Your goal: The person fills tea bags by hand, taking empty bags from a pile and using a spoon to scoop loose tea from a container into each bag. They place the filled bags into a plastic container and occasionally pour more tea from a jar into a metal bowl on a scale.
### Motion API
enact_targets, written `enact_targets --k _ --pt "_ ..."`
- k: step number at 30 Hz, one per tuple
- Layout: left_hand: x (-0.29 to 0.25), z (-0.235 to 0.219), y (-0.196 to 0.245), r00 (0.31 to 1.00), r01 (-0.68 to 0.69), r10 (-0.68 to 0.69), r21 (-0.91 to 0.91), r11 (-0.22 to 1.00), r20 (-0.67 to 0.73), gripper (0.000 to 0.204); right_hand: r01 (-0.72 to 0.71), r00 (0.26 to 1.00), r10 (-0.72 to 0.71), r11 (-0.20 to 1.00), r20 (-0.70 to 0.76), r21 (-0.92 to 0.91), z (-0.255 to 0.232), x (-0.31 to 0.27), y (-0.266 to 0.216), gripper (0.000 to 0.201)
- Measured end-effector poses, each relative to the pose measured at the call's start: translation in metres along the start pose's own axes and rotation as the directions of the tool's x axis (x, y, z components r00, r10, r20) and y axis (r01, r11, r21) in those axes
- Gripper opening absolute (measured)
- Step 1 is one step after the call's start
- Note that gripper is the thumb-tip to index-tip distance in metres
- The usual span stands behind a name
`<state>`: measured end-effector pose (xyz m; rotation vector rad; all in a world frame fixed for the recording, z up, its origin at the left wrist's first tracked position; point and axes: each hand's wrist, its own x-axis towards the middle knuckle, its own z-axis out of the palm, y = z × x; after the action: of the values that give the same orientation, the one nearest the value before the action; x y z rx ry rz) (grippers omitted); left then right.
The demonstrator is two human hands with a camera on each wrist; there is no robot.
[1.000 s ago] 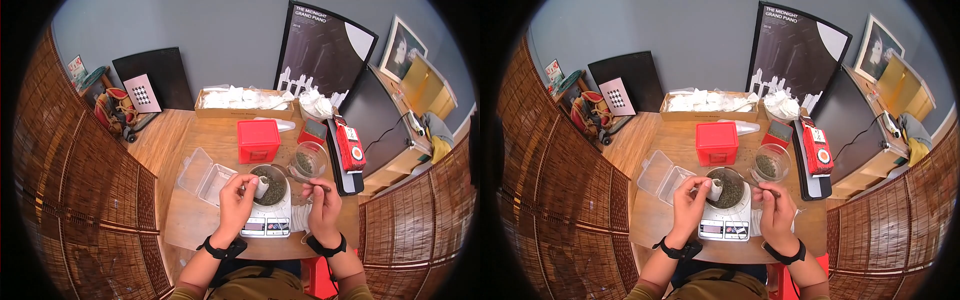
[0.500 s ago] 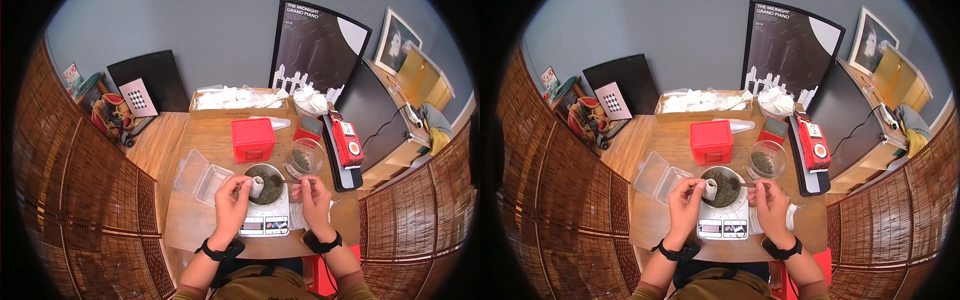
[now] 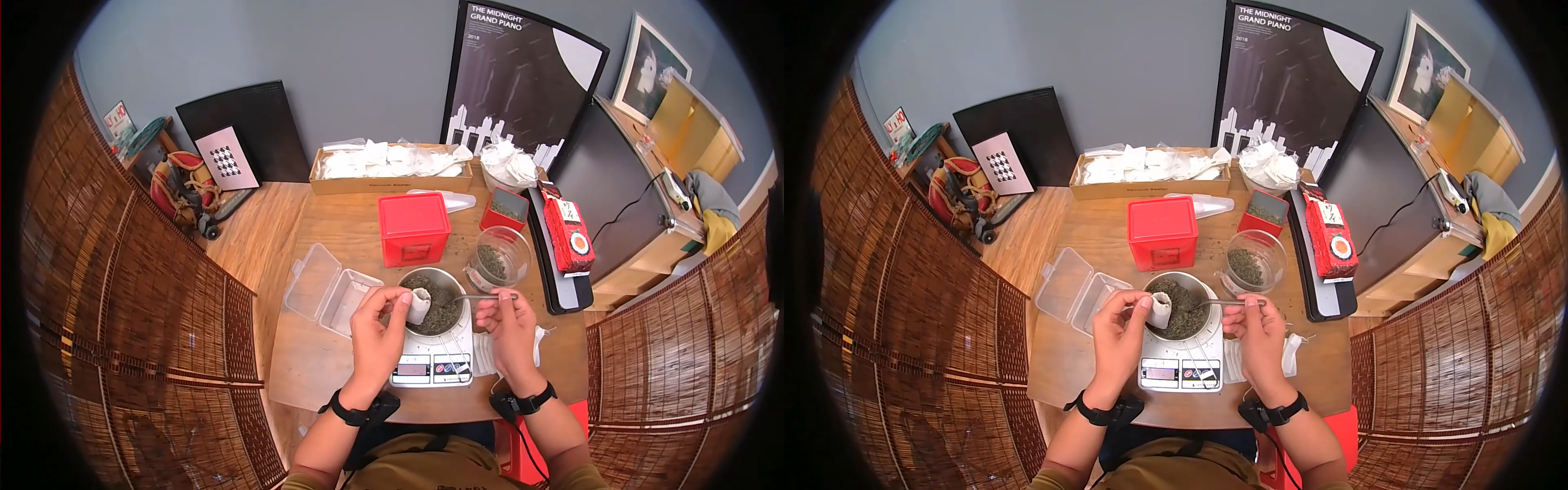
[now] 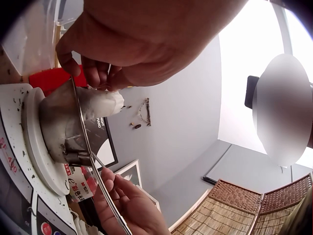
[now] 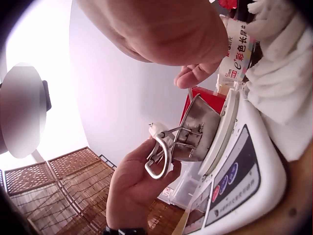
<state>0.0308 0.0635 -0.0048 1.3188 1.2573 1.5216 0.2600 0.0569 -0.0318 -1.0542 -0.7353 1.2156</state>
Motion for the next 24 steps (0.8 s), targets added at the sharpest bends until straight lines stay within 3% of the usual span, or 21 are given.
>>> enact_targets --k 14,24 --pt "0.002 0.002 0.003 0.999 -0.037 0.037 -0.014 0.999 -0.004 0.013 0.081 0.997 -0.081 0.993 -0.001 0.087 0.011 0.002 -0.037 0.024" --pt "0.003 0.003 0.003 0.998 -0.059 0.059 0.017 0.998 -0.003 0.013 0.174 0.977 -0.166 0.983 0.134 -0.058 0.033 -0.004 -0.06 0.026"
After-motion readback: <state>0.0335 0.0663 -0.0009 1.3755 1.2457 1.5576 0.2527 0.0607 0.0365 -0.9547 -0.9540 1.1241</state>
